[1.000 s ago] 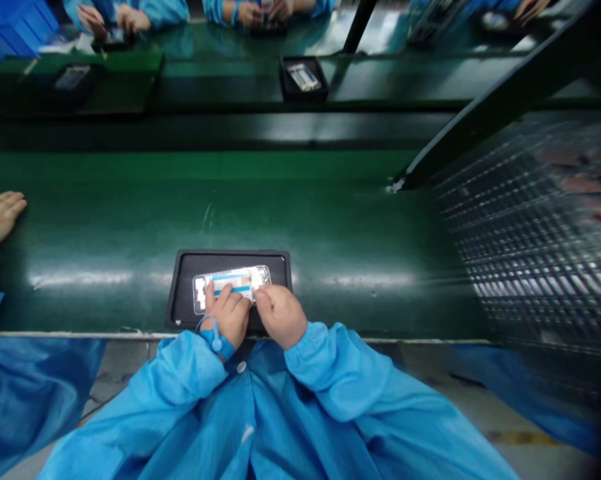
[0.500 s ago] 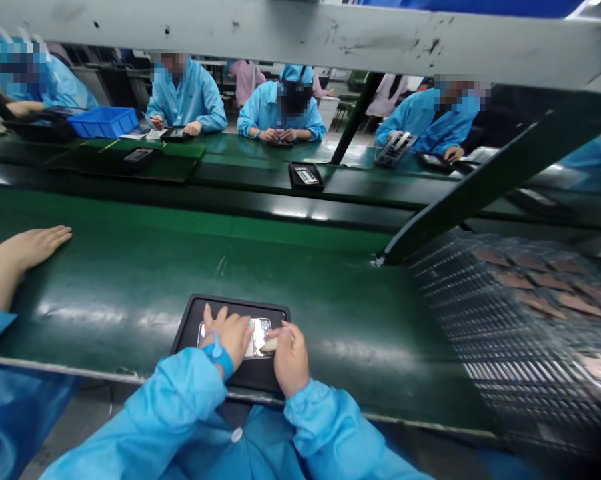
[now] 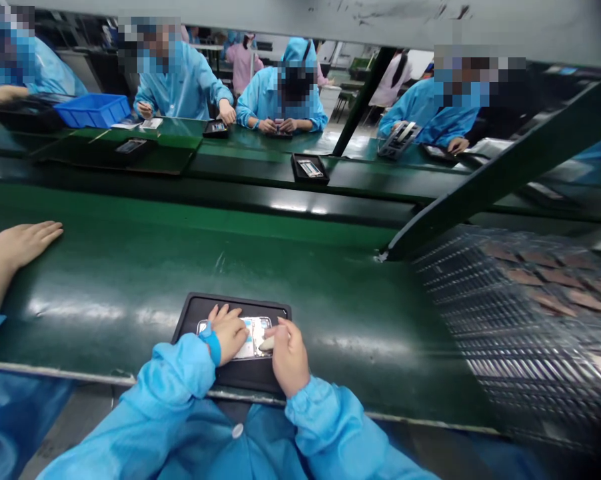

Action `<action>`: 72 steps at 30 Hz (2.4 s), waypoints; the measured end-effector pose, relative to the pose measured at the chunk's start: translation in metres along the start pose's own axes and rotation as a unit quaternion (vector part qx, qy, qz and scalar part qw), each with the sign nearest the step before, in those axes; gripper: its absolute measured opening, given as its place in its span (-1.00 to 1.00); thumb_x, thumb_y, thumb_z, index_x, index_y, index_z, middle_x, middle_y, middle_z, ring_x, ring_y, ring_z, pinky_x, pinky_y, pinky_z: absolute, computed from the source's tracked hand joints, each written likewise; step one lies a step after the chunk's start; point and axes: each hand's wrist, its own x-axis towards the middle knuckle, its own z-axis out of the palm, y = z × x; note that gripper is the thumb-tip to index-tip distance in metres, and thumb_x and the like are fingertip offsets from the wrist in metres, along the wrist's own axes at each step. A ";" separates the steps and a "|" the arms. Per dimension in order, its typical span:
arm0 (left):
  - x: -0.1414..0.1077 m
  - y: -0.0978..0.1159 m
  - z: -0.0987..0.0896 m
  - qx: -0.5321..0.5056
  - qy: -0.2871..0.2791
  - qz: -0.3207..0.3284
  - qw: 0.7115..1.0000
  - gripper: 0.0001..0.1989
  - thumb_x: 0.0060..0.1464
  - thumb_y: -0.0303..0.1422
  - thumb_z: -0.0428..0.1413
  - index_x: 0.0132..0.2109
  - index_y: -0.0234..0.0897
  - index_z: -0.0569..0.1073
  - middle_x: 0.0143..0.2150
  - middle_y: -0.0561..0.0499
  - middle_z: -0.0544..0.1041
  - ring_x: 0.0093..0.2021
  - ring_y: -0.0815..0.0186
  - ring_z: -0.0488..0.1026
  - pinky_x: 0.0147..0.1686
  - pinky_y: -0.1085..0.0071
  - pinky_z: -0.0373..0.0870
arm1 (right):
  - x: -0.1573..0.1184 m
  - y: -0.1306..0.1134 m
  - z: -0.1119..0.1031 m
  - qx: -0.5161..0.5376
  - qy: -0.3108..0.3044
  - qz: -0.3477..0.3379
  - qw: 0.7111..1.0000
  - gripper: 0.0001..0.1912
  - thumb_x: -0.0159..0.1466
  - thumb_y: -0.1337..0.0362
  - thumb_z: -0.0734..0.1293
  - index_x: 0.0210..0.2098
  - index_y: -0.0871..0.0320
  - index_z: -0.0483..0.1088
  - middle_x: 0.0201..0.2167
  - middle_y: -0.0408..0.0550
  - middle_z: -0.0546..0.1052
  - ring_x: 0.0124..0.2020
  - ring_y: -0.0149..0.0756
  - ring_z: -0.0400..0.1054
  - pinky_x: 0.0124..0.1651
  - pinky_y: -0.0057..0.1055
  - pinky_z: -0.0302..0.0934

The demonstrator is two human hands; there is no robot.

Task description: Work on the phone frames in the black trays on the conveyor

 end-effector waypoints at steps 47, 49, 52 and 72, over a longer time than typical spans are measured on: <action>-0.007 -0.004 0.013 0.066 0.168 0.116 0.977 -0.77 0.08 -0.24 -0.05 -0.24 -0.03 0.50 -0.17 0.02 0.47 -0.08 0.11 0.33 -0.03 0.11 0.19 | 0.021 0.003 0.021 0.061 0.022 -0.036 0.997 -0.67 0.25 0.09 0.09 -0.13 0.17 0.23 -0.41 -0.07 0.49 -0.40 -0.36 0.40 -0.29 -0.36 0.30; -0.007 -0.004 0.013 0.061 0.167 0.114 0.978 -0.77 0.08 -0.24 -0.05 -0.24 -0.04 0.50 -0.17 0.01 0.47 -0.08 0.11 0.32 -0.02 0.10 0.18 | 0.021 0.000 0.019 0.032 0.020 -0.057 0.998 -0.68 0.25 0.10 0.09 -0.15 0.17 0.24 -0.42 -0.07 0.49 -0.41 -0.36 0.40 -0.30 -0.37 0.31; -0.008 -0.003 0.012 0.057 0.155 0.107 0.981 -0.77 0.08 -0.24 -0.05 -0.23 -0.04 0.50 -0.16 0.01 0.47 -0.06 0.10 0.31 -0.01 0.10 0.17 | 0.023 -0.008 0.016 -0.044 0.004 -0.106 0.993 -0.70 0.25 0.13 0.09 -0.19 0.17 0.29 -0.41 -0.05 0.49 -0.37 -0.33 0.40 -0.29 -0.38 0.30; -0.007 -0.005 0.017 0.057 0.181 0.116 0.975 -0.74 0.11 -0.24 -0.09 -0.26 -0.10 0.50 -0.18 0.02 0.46 -0.10 0.17 0.31 0.01 0.15 0.14 | 0.031 -0.006 0.024 0.051 0.048 0.022 0.997 -0.60 0.23 0.01 0.06 -0.18 0.20 0.24 -0.50 -0.12 0.45 -0.57 -0.42 0.34 -0.44 -0.44 0.28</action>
